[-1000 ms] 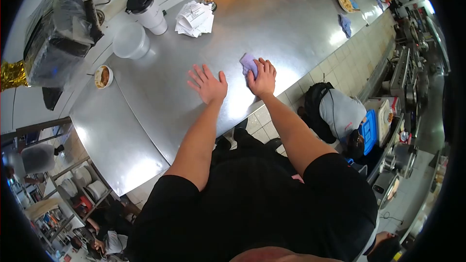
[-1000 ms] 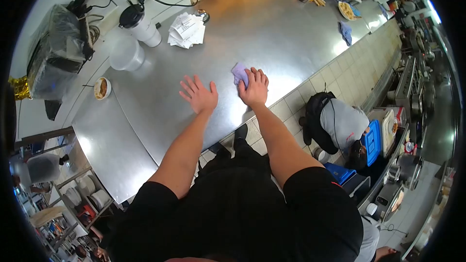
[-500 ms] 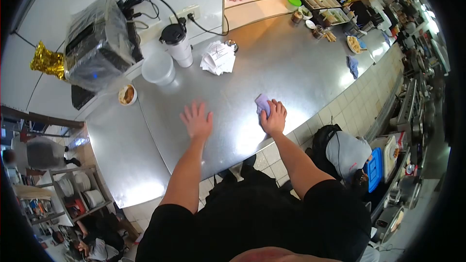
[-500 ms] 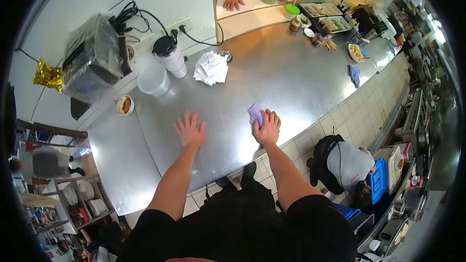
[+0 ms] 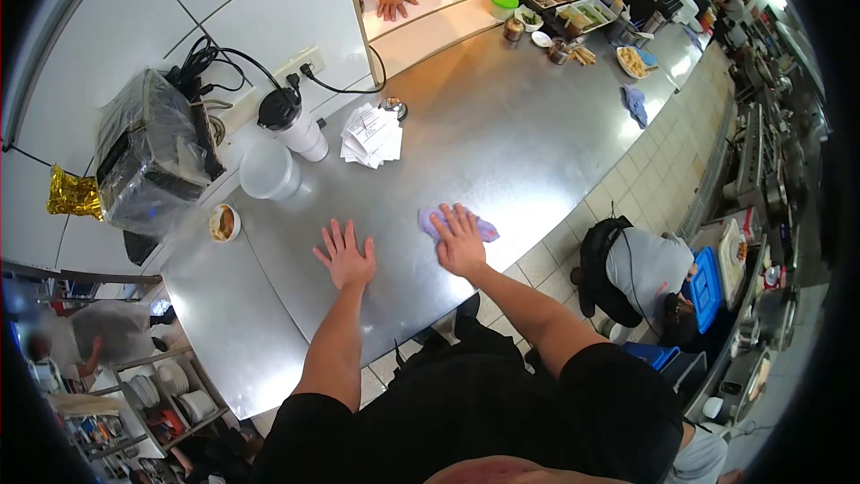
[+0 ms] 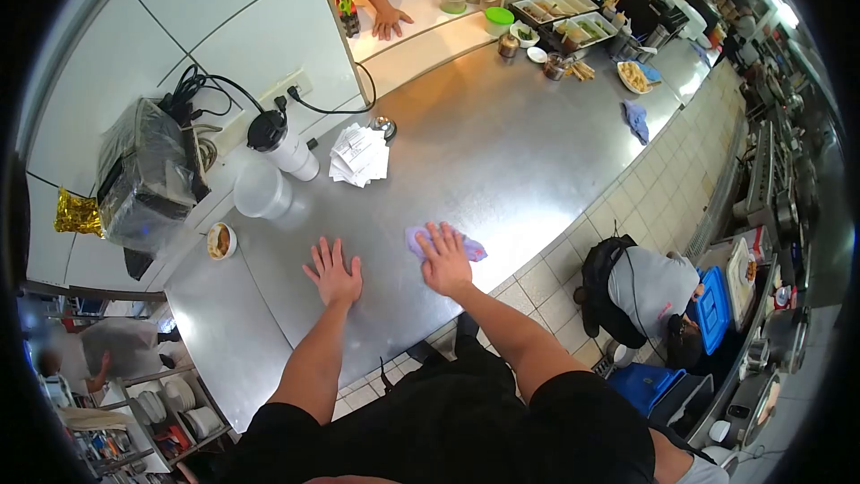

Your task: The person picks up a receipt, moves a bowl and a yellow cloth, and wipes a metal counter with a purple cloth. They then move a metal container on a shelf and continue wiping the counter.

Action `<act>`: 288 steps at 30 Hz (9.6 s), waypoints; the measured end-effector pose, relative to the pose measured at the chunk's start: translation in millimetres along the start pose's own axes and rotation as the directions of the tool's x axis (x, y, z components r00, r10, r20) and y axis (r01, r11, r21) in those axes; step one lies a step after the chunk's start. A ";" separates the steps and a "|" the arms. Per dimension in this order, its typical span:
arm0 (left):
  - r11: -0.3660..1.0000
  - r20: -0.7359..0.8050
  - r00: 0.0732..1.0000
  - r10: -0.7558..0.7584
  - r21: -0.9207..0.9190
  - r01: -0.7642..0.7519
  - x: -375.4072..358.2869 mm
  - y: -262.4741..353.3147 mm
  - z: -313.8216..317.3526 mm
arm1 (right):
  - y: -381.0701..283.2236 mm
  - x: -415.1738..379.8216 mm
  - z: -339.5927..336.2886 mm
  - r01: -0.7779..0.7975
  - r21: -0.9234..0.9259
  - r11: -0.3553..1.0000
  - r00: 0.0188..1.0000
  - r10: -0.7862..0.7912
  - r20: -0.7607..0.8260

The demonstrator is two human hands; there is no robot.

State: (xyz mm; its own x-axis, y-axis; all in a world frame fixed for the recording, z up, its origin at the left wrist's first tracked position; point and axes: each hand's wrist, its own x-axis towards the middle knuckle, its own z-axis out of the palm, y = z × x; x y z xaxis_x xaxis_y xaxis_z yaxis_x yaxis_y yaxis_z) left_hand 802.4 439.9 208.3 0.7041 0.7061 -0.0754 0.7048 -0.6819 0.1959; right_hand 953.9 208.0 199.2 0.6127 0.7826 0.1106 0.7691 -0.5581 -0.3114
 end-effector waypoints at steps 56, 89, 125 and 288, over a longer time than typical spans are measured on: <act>0.999 -0.014 1.000 -0.012 -0.046 0.012 -2.7 -7.2 2.4 | -13.0 6.4 -13.6 0.189 0.090 0.978 0.964 -0.203 0.174; 0.856 -0.100 0.854 -0.511 -0.154 0.494 -301.8 -183.0 -6.5 | -57.6 -2.6 23.3 0.242 0.083 0.967 0.970 -0.243 -0.006; 0.728 -0.338 0.645 -0.685 -0.352 0.589 -299.5 -364.4 -27.5 | -164.6 -48.5 87.7 -0.150 -0.228 0.962 0.987 0.131 -0.096; 0.661 0.355 0.578 -0.735 0.183 0.728 -284.0 -343.7 2.7 | 13.5 -41.4 -6.6 -0.240 0.102 0.965 0.966 0.248 -0.077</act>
State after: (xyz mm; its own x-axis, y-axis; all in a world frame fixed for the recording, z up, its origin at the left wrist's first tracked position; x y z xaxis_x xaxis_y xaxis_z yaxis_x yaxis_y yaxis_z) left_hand 360.5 473.2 159.7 -0.0802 0.8415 -0.5342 0.9941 0.0285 -0.1043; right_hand 940.1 166.2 196.7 0.7966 0.5959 0.1018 0.5768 -0.6987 -0.4233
